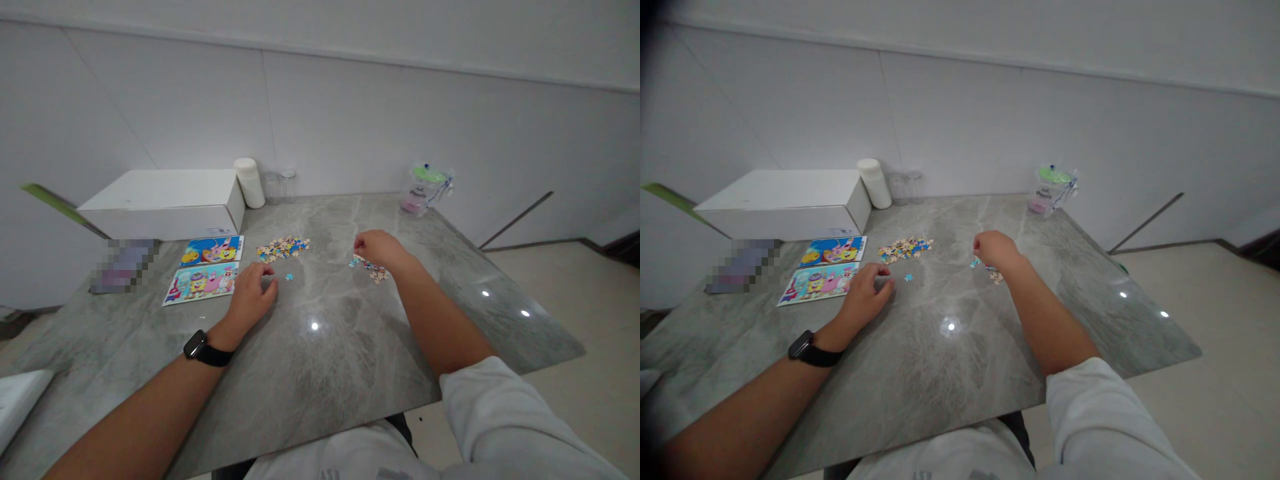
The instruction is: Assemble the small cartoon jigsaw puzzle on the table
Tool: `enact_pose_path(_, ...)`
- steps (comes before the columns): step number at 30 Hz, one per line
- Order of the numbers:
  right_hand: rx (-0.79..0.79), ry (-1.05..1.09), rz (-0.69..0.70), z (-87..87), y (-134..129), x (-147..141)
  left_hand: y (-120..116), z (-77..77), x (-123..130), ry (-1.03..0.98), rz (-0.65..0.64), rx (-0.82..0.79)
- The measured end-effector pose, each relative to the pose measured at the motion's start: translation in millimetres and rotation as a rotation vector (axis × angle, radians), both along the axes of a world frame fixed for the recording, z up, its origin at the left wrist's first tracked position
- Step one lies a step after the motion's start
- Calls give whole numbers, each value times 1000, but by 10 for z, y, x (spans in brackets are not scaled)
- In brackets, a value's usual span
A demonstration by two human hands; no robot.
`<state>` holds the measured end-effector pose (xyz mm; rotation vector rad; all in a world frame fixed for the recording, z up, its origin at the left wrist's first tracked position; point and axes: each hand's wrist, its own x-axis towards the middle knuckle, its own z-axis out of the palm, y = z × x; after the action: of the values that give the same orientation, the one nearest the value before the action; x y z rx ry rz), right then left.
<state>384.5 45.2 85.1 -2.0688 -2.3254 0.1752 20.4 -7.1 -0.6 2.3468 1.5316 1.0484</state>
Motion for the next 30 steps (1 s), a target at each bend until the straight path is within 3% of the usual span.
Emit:
enact_pose_path(4,-77,-52,97,-322,103,-37,-8,6,3,-3,8,-10)
enact_pose_path(7,-92,-58,118,-426,142,1,-7,5,3,-4,5,-15)
enact_pose_path(17,-157,-35,91,-436,160,-18,-18,-12,9,-26,-15,-43)
enact_pose_path(21,-178,-8,162,-459,146,-78,-24,-4,10,-32,-20,-44)
enact_pose_path(26,-76,112,277,-495,70,-257,-35,8,17,-33,-37,-51)
enact_pose_path(30,-94,419,338,-552,-30,-533,-54,30,32,-16,-51,-56)
